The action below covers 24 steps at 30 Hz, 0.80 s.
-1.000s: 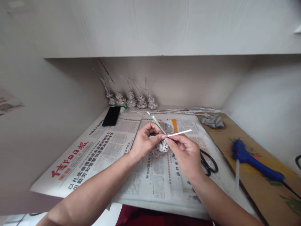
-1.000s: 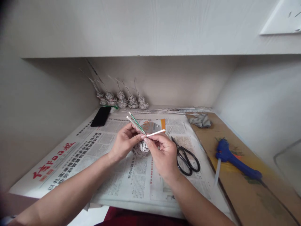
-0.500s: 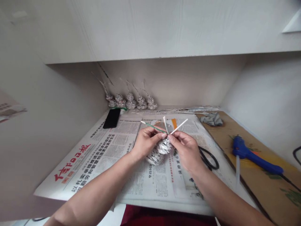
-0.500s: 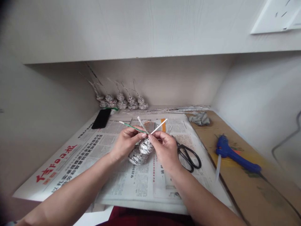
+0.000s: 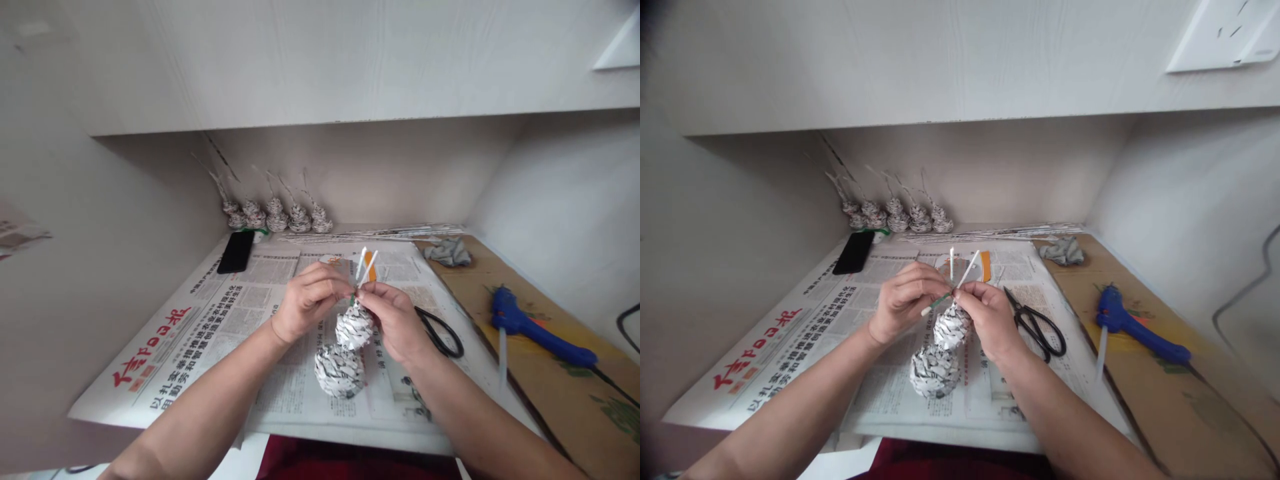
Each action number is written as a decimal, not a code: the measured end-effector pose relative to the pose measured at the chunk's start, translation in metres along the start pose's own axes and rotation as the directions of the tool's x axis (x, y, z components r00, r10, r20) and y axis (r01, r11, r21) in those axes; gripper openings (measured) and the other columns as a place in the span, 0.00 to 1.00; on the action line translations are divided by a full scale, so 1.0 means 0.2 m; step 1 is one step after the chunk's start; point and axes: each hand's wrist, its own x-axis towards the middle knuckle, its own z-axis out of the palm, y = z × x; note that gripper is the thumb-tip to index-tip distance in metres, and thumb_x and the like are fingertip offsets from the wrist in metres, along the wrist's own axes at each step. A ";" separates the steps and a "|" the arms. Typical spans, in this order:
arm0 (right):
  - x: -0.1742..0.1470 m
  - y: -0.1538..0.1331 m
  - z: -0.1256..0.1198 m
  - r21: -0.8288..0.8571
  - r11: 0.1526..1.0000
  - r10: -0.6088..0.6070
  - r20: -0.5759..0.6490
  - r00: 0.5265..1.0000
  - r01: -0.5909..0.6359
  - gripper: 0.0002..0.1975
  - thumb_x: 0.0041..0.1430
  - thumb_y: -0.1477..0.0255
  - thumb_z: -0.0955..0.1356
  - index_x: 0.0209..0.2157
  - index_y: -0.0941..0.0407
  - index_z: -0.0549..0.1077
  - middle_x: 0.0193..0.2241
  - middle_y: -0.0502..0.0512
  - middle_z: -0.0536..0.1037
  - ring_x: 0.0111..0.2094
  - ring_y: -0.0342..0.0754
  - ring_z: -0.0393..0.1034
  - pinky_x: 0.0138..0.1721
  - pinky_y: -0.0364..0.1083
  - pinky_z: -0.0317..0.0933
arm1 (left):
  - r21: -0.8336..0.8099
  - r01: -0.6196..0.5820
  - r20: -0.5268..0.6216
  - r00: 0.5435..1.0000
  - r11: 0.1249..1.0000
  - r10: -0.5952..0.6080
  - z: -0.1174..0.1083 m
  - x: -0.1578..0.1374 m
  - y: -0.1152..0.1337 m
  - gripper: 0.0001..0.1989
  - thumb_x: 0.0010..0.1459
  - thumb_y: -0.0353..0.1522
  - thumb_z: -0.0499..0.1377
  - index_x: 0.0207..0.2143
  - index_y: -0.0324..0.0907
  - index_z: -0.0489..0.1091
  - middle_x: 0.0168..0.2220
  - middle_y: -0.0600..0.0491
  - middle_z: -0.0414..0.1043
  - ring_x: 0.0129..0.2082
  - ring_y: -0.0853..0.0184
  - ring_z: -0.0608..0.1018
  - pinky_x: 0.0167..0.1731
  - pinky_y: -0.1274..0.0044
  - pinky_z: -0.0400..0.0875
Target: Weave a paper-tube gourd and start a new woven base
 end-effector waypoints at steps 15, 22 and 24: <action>0.01 0.00 -0.05 -0.311 0.921 -0.212 0.103 0.972 0.234 0.08 0.52 0.66 0.71 0.28 0.56 0.74 0.22 0.47 0.70 0.24 0.41 0.60 0.26 0.43 0.54 | -0.253 0.444 -0.036 0.884 0.860 -0.467 0.06 0.02 0.05 0.05 0.52 0.33 0.66 0.32 0.42 0.76 0.30 0.51 0.76 0.30 0.68 0.76 0.32 0.77 0.70; 0.00 0.01 -0.06 -0.373 0.851 -0.346 0.129 0.929 0.369 0.07 0.56 0.66 0.70 0.30 0.56 0.72 0.25 0.48 0.71 0.25 0.42 0.61 0.27 0.43 0.56 | -0.451 0.552 -0.037 0.773 0.701 -0.633 0.09 0.02 0.05 0.15 0.48 0.34 0.68 0.36 0.38 0.70 0.33 0.51 0.74 0.33 0.70 0.75 0.31 0.81 0.70; 0.01 0.02 -0.06 -0.409 0.808 -0.404 0.139 0.904 0.424 0.07 0.57 0.67 0.70 0.30 0.56 0.73 0.27 0.50 0.73 0.27 0.43 0.63 0.29 0.44 0.58 | -0.477 0.587 0.035 0.756 0.654 -0.653 0.09 0.02 0.05 0.15 0.50 0.36 0.67 0.39 0.38 0.72 0.36 0.49 0.75 0.34 0.70 0.75 0.29 0.82 0.71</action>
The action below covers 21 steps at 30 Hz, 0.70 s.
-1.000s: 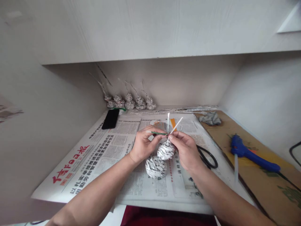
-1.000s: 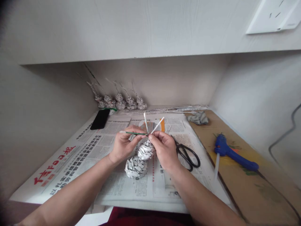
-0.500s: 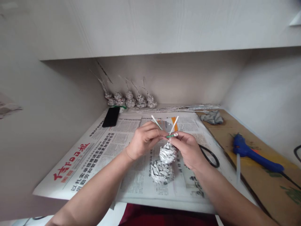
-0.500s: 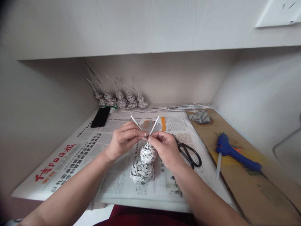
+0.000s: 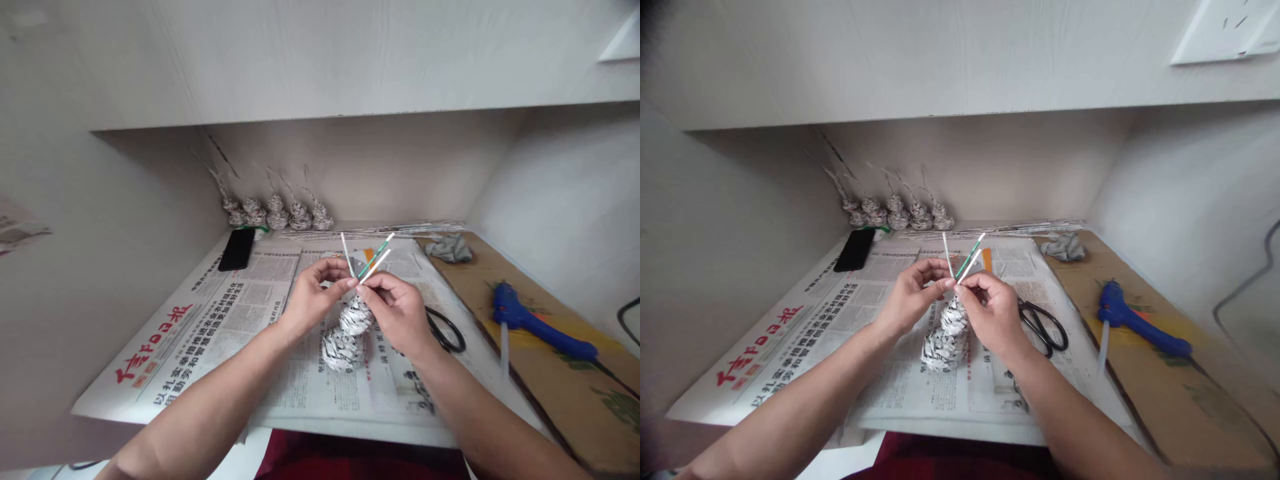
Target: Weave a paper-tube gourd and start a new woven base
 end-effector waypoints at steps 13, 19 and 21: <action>-0.01 -0.04 0.04 -0.294 0.927 -0.277 -0.120 0.953 0.233 0.07 0.56 0.74 0.71 0.38 0.52 0.77 0.37 0.52 0.78 0.36 0.45 0.72 0.35 0.45 0.65 | -0.233 0.015 0.018 1.000 0.972 -0.011 0.03 -0.02 0.04 0.10 0.54 0.35 0.63 0.32 0.37 0.69 0.36 0.51 0.73 0.30 0.71 0.77 0.25 0.80 0.78; -0.01 -0.04 0.04 -0.268 0.926 -0.295 -0.083 0.952 0.264 0.05 0.57 0.76 0.70 0.36 0.53 0.76 0.37 0.53 0.78 0.39 0.47 0.73 0.38 0.47 0.66 | -0.225 0.047 0.065 0.997 0.973 -0.033 0.02 -0.02 0.03 0.11 0.55 0.36 0.62 0.32 0.37 0.68 0.33 0.53 0.71 0.28 0.73 0.75 0.27 0.80 0.77; -0.01 -0.05 0.04 -0.358 0.876 -0.376 -0.084 0.923 0.324 0.04 0.56 0.77 0.70 0.33 0.54 0.75 0.35 0.54 0.78 0.39 0.48 0.72 0.40 0.48 0.66 | -0.210 0.072 0.063 0.996 0.975 -0.060 0.03 -0.03 0.04 0.11 0.55 0.36 0.63 0.31 0.36 0.68 0.30 0.53 0.71 0.27 0.74 0.75 0.28 0.81 0.77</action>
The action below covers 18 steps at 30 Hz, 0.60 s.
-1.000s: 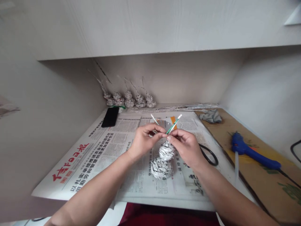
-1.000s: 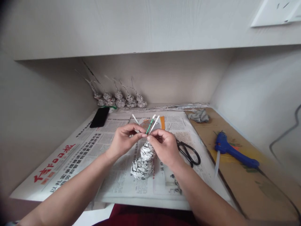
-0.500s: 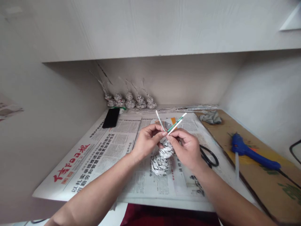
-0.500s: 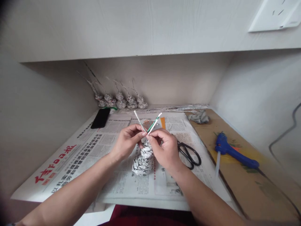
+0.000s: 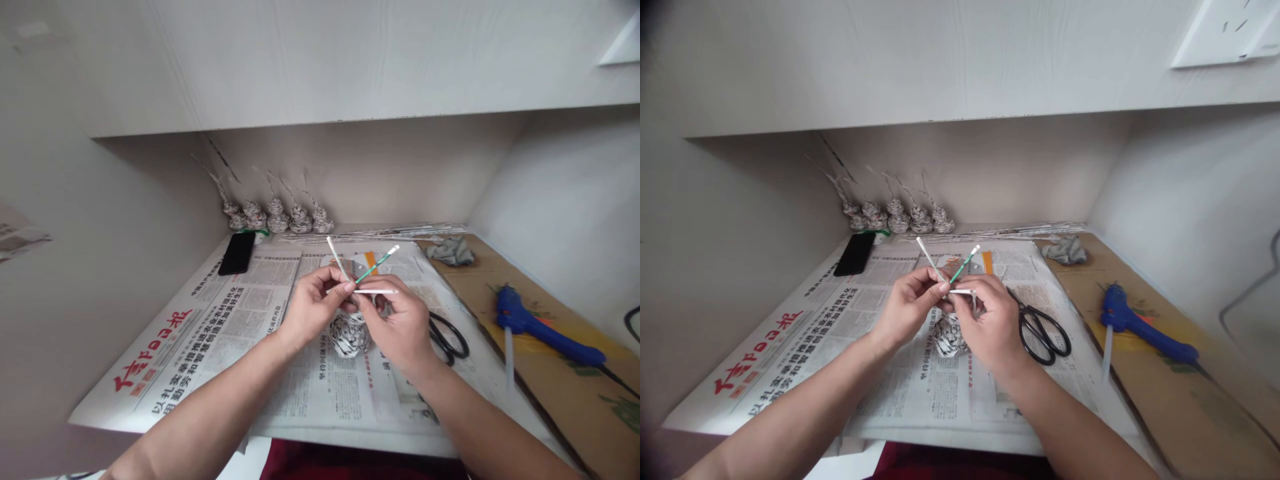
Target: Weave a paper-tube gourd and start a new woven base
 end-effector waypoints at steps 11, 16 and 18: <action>-0.02 -0.04 -0.01 -0.002 0.998 0.059 0.001 0.998 -0.059 0.10 0.56 0.75 0.70 0.41 0.52 0.74 0.37 0.51 0.79 0.36 0.46 0.74 0.39 0.46 0.68 | 0.032 -0.043 -0.106 0.993 0.999 0.046 0.04 -0.03 0.02 0.11 0.56 0.37 0.61 0.33 0.38 0.65 0.30 0.55 0.69 0.26 0.73 0.74 0.24 0.80 0.77; -0.02 -0.03 -0.02 0.079 0.993 0.094 -0.027 0.995 -0.092 0.08 0.56 0.74 0.71 0.39 0.52 0.75 0.36 0.51 0.79 0.35 0.46 0.73 0.37 0.45 0.67 | 0.020 -0.064 -0.093 0.993 0.998 0.066 0.03 -0.02 0.02 0.11 0.54 0.36 0.63 0.31 0.37 0.67 0.29 0.55 0.69 0.29 0.73 0.74 0.28 0.79 0.79; -0.01 -0.02 -0.02 0.165 0.976 0.146 -0.022 0.989 -0.141 0.04 0.57 0.73 0.70 0.36 0.52 0.74 0.35 0.51 0.78 0.34 0.45 0.73 0.36 0.45 0.66 | 0.011 -0.058 -0.075 0.995 0.998 0.059 0.03 -0.02 0.03 0.11 0.53 0.36 0.64 0.30 0.37 0.68 0.29 0.55 0.69 0.29 0.73 0.74 0.29 0.78 0.79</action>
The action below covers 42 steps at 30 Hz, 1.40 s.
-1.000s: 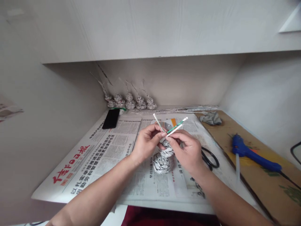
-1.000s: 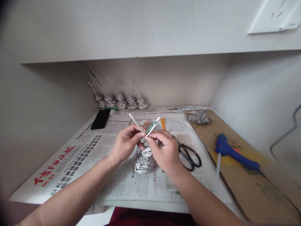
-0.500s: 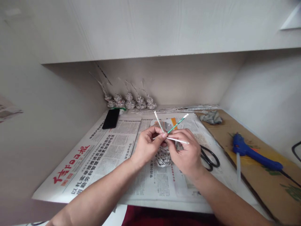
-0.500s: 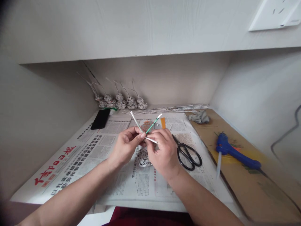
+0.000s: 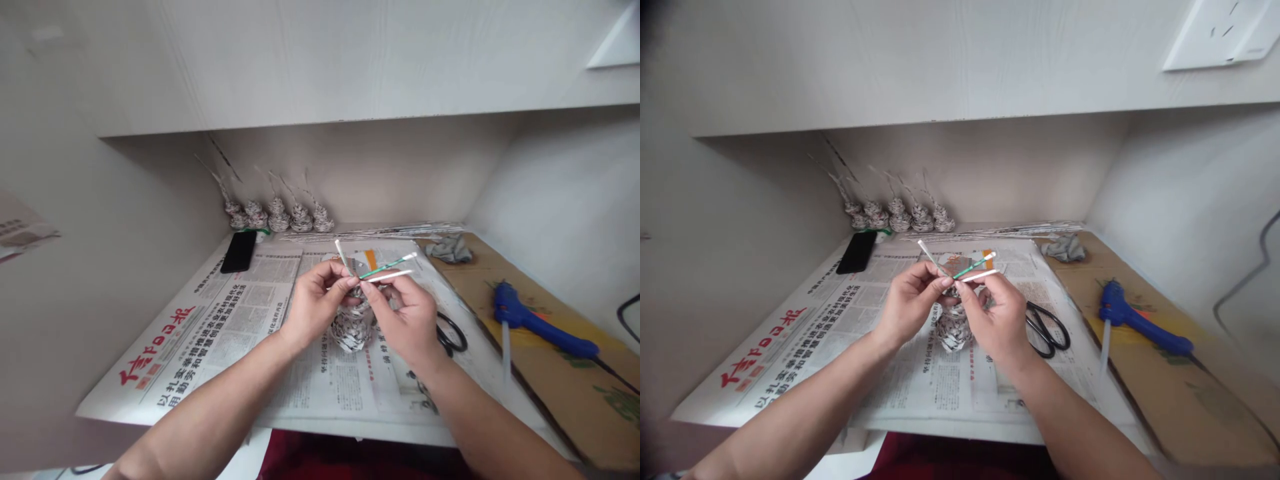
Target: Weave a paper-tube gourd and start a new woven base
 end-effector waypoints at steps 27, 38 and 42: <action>0.07 0.00 0.01 0.611 0.624 0.388 0.299 0.872 -0.487 0.12 0.41 0.67 0.78 0.27 0.54 0.75 0.27 0.47 0.76 0.28 0.42 0.69 0.28 0.43 0.65 | -0.108 0.162 0.185 0.973 0.981 -0.140 -0.01 0.00 0.04 0.13 0.45 0.33 0.70 0.28 0.36 0.69 0.27 0.54 0.74 0.25 0.73 0.76 0.25 0.81 0.77; 0.03 -0.01 -0.01 0.310 0.929 0.194 0.050 0.980 -0.200 0.04 0.53 0.69 0.72 0.31 0.54 0.77 0.31 0.54 0.79 0.36 0.48 0.74 0.39 0.49 0.69 | -0.104 0.131 0.085 0.989 0.986 -0.122 0.00 0.01 0.01 0.12 0.48 0.34 0.68 0.30 0.37 0.70 0.28 0.54 0.73 0.27 0.74 0.77 0.27 0.81 0.77; 0.01 -0.03 -0.01 0.242 0.968 0.054 0.067 0.996 -0.068 0.05 0.55 0.73 0.70 0.36 0.53 0.78 0.39 0.56 0.77 0.43 0.51 0.72 0.42 0.51 0.69 | -0.105 0.104 0.063 0.993 0.989 -0.098 -0.01 0.01 0.00 0.13 0.47 0.34 0.68 0.31 0.37 0.70 0.28 0.55 0.73 0.26 0.74 0.76 0.27 0.81 0.78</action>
